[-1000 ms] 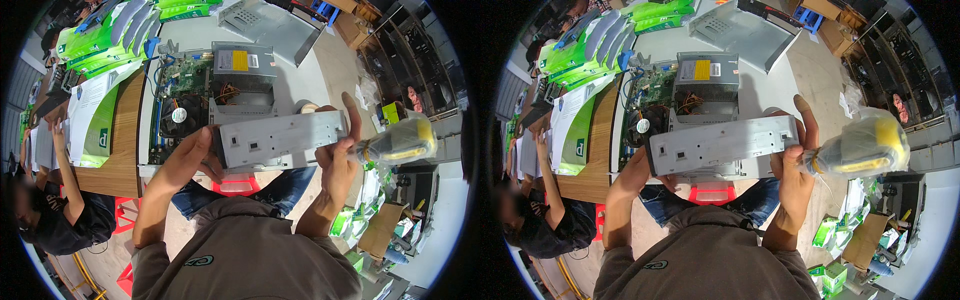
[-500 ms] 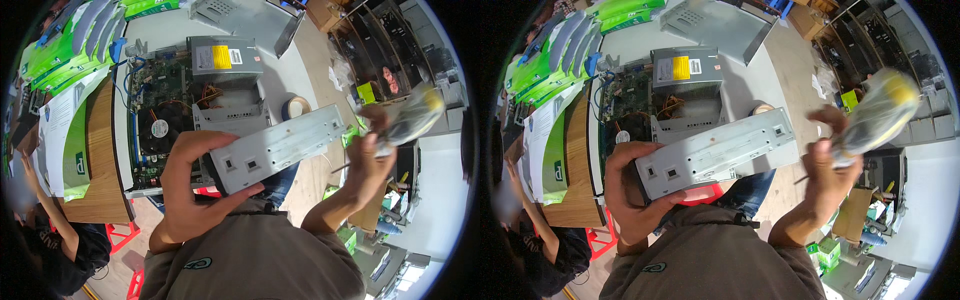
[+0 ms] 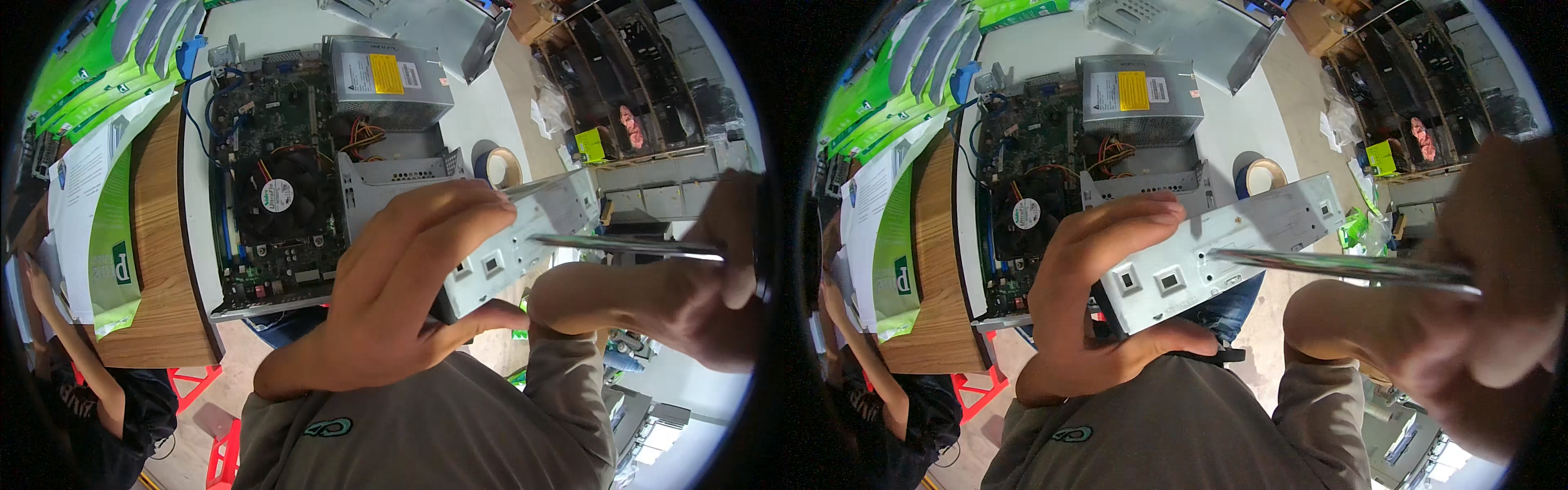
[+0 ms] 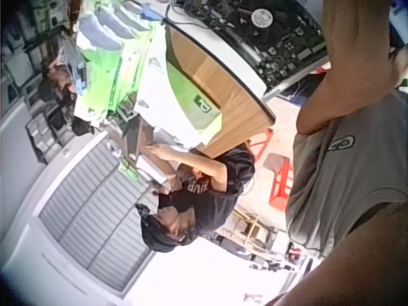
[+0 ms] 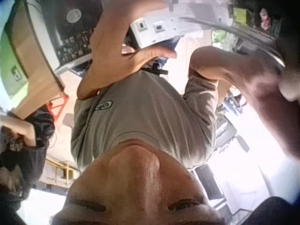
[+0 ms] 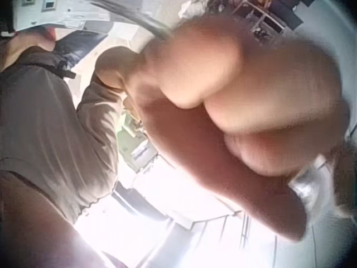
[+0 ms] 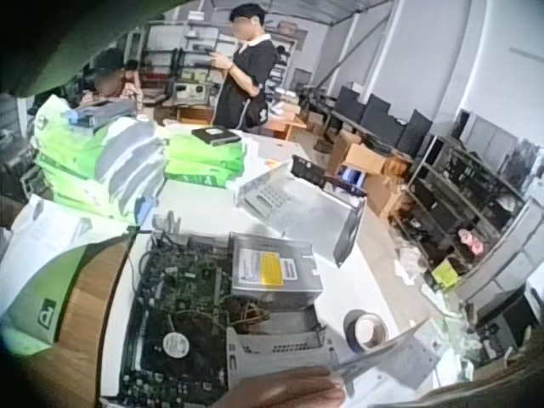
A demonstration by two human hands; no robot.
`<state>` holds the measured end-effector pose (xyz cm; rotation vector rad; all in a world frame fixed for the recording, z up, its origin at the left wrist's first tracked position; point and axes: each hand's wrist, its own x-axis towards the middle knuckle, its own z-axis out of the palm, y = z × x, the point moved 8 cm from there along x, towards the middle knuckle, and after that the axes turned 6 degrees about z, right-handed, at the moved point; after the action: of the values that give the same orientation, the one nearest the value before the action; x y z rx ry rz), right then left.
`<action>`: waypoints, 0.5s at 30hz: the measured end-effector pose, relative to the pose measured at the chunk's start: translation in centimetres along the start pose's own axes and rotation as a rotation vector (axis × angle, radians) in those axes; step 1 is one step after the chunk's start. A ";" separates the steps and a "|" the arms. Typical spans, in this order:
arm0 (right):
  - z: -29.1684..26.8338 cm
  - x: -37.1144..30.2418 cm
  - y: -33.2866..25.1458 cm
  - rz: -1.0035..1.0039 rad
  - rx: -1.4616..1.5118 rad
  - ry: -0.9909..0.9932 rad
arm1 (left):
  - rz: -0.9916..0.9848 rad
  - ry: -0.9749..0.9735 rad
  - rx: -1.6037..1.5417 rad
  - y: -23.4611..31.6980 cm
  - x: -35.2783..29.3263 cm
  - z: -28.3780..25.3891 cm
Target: The person installs an optical drive into a computer chassis by hand and with a screwdriver. The person aligns the drive, fastens it with screws, and slides the assembly into the drive bay within the chassis.
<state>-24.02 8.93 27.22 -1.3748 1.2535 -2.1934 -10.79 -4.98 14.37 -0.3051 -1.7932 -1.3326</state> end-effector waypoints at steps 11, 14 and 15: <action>0.8 -0.9 0.4 0.013 -0.004 -0.022 | 0.029 0.060 0.033 0.2 0.0 0.1; 1.1 -1.5 1.5 0.035 -0.006 -0.028 | 0.011 0.068 0.010 0.1 0.0 0.1; 1.2 -1.6 1.7 0.039 -0.005 -0.031 | 0.006 0.065 0.007 0.0 0.0 0.2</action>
<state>-22.59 8.25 25.13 -1.3690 1.2650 -2.1358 -10.82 -4.81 14.37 -0.2598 -1.7411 -1.3174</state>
